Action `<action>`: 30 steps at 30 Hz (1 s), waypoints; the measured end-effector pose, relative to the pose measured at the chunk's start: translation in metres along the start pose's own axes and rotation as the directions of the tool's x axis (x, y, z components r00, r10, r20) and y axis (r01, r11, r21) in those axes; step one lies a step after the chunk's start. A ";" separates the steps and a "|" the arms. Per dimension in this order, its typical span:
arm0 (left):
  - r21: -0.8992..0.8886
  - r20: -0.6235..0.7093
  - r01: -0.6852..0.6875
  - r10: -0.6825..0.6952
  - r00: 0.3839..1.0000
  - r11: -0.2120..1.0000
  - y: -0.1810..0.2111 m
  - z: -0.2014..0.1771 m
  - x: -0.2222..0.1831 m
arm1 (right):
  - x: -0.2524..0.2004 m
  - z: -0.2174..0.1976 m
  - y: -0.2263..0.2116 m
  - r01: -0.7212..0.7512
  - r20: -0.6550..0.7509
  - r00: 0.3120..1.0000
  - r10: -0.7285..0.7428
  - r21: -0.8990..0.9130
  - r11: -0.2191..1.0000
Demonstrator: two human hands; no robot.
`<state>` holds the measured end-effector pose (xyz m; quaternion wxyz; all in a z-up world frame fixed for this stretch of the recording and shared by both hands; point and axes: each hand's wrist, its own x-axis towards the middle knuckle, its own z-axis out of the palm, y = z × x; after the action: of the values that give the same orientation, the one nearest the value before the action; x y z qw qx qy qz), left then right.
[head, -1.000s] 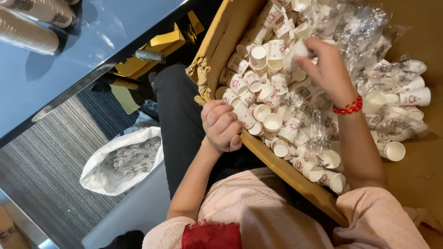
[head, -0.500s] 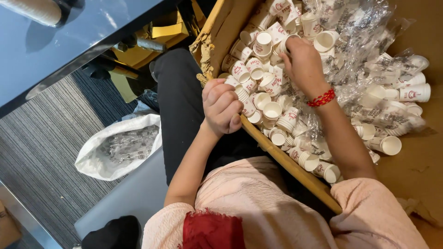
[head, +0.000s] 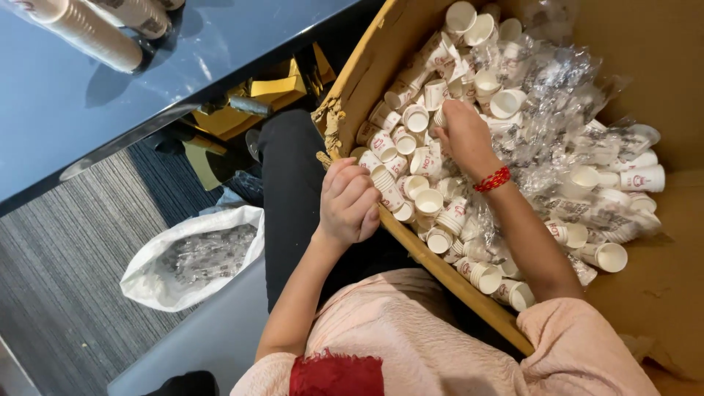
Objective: Stacking and packaging paper cups into plastic sleeves from a large box.
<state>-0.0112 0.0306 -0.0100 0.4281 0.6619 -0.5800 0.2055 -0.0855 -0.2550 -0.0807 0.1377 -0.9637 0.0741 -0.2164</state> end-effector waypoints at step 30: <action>-0.007 -0.071 -0.071 0.070 0.995 0.997 -0.008 0.011 0.004 | 0.035 0.010 -0.002 -0.151 0.089 0.984 0.152 -0.017 0.988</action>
<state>-0.0051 0.0192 -0.0156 0.4442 0.6312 -0.5884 0.2409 -0.0494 -0.2582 -0.0745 0.1519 -0.9648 0.1420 -0.1612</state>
